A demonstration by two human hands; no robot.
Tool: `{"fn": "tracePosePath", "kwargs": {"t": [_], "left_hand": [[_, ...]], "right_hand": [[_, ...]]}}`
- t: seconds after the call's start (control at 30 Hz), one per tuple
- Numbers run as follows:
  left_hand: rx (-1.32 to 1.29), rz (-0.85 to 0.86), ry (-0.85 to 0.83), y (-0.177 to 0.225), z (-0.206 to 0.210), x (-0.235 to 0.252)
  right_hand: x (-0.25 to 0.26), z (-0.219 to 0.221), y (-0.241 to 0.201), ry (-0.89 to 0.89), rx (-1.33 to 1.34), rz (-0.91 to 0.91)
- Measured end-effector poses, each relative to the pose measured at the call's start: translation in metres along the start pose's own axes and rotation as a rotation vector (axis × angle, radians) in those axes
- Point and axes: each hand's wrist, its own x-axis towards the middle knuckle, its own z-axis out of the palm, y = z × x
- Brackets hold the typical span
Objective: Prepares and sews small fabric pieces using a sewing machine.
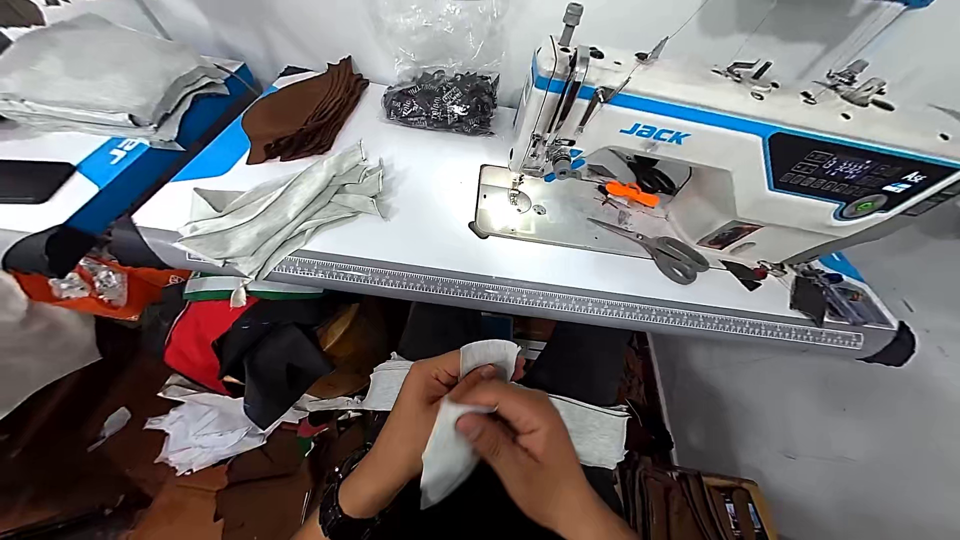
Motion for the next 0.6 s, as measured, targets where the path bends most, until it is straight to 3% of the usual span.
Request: {"fn": "tracePosePath", "kwargs": {"t": [0.2, 0.3, 0.43, 0.6], "left_hand": [[-0.051, 0.066, -0.049, 0.001, 0.003, -0.004], [-0.050, 0.119, -0.107, -0.002, 0.003, -0.005], [-0.064, 0.169, -0.043, -0.001, 0.006, -0.005], [-0.137, 0.122, -0.020, 0.005, 0.005, -0.008]], "right_hand": [[0.005, -0.016, 0.013, 0.288, -0.036, 0.033], [0.008, -0.020, 0.012, 0.327, -0.054, 0.004], [0.009, -0.021, 0.010, 0.337, -0.056, -0.012], [0.010, -0.025, 0.011, 0.369, -0.172, -0.042]]}}
